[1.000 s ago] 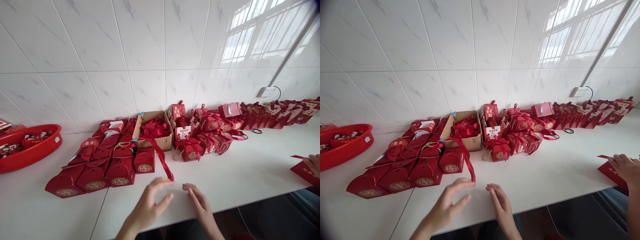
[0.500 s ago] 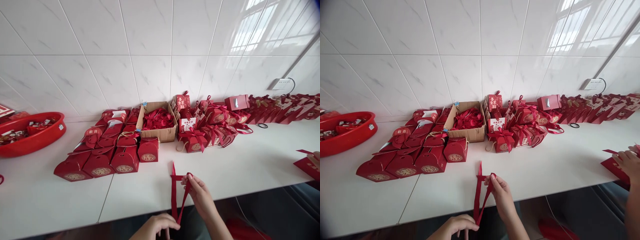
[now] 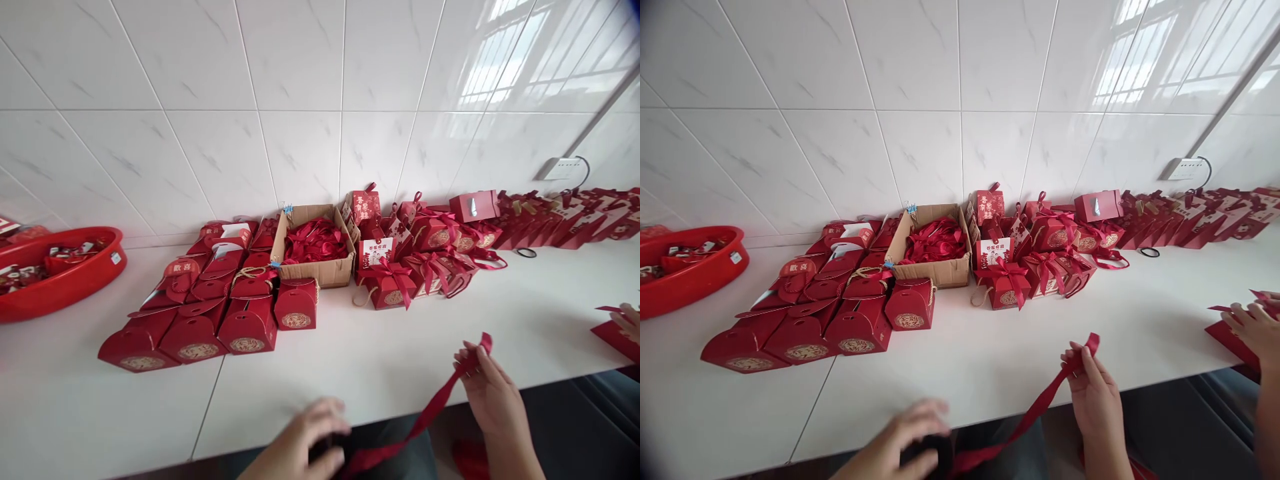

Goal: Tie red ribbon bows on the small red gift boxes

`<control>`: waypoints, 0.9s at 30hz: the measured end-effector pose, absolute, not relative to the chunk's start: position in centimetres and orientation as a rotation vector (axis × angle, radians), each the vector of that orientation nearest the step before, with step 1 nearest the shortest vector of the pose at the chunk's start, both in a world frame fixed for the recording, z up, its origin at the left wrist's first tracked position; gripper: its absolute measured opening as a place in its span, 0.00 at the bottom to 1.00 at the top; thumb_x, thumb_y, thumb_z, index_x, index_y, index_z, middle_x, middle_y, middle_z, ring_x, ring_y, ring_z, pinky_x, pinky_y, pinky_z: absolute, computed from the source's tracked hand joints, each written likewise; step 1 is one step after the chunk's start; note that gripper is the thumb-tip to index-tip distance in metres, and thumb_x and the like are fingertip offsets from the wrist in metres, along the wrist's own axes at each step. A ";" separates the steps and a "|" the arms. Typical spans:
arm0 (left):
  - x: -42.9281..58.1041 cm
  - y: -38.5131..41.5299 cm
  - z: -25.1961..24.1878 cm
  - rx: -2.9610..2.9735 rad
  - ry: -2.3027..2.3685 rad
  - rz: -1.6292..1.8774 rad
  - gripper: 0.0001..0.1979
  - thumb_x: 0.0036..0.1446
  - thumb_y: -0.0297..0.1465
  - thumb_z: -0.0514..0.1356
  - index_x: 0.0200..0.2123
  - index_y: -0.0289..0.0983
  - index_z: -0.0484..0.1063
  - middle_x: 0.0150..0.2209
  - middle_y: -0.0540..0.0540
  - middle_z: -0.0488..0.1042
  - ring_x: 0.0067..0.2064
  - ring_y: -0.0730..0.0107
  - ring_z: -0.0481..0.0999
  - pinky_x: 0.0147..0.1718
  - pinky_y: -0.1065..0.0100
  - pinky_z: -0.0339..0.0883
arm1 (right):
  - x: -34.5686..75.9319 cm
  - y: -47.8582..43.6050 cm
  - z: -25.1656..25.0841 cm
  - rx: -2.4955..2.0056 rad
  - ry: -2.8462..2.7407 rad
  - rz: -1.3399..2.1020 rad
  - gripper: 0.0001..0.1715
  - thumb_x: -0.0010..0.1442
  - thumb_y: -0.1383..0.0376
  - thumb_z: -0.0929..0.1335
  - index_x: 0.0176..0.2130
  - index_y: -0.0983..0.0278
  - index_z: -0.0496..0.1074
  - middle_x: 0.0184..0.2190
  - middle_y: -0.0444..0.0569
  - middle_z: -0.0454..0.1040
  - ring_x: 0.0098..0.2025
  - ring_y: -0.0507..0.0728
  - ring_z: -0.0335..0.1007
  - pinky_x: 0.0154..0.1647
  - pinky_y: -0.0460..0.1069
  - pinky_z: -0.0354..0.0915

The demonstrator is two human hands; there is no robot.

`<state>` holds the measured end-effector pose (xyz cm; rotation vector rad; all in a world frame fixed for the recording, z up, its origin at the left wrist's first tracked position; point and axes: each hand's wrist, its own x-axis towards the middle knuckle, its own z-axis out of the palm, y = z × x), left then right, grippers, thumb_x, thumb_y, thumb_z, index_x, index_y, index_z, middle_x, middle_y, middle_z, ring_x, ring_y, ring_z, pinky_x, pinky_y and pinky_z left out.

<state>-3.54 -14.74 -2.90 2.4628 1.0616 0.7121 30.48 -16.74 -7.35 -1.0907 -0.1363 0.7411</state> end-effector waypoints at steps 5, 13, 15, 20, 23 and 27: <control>-3.1 -4.9 1.4 2.553 1.326 1.012 0.15 0.62 0.31 0.51 0.51 0.40 0.67 0.54 0.40 0.70 0.58 0.57 0.67 0.56 0.54 0.64 | 29.7 -17.2 -6.9 -1.081 -0.117 0.796 0.19 0.42 0.59 0.78 0.35 0.64 0.79 0.26 0.43 0.72 0.29 0.49 0.68 0.32 0.42 0.71; -1.3 -0.2 0.2 2.654 1.653 0.634 0.24 0.58 0.38 0.55 0.54 0.29 0.66 0.55 0.28 0.67 0.56 0.38 0.65 0.48 0.43 0.66 | 27.1 -17.1 -6.4 -1.123 -0.319 0.981 0.16 0.47 0.55 0.76 0.33 0.63 0.79 0.20 0.43 0.64 0.25 0.49 0.58 0.23 0.42 0.64; -1.2 -1.9 0.3 2.681 1.608 0.618 0.25 0.58 0.40 0.55 0.55 0.32 0.66 0.54 0.31 0.69 0.53 0.42 0.68 0.46 0.46 0.67 | 27.0 -17.2 -6.4 -1.151 -0.347 1.004 0.17 0.47 0.53 0.75 0.32 0.64 0.78 0.20 0.43 0.63 0.24 0.49 0.56 0.22 0.42 0.61; -1.5 -5.8 2.3 2.597 1.272 0.886 0.18 0.60 0.37 0.56 0.53 0.39 0.66 0.50 0.41 0.72 0.51 0.57 0.70 0.50 0.57 0.67 | 26.6 -17.0 -6.3 -1.194 -0.364 1.026 0.18 0.48 0.52 0.75 0.30 0.65 0.77 0.21 0.43 0.63 0.24 0.50 0.54 0.22 0.44 0.57; -1.5 -5.9 2.3 2.465 1.268 1.160 0.12 0.58 0.34 0.58 0.45 0.39 0.67 0.45 0.42 0.70 0.48 0.59 0.71 0.47 0.59 0.68 | 25.7 -16.8 -6.1 -1.203 -0.420 1.083 0.18 0.51 0.52 0.73 0.28 0.65 0.75 0.20 0.42 0.61 0.23 0.49 0.50 0.21 0.45 0.51; -1.2 -4.4 0.5 2.252 1.287 1.318 0.14 0.57 0.34 0.60 0.46 0.39 0.64 0.44 0.42 0.69 0.47 0.60 0.71 0.46 0.58 0.68 | 24.3 -16.5 -6.0 -1.182 -0.524 1.180 0.21 0.56 0.51 0.70 0.25 0.66 0.71 0.18 0.39 0.52 0.22 0.47 0.40 0.22 0.46 0.42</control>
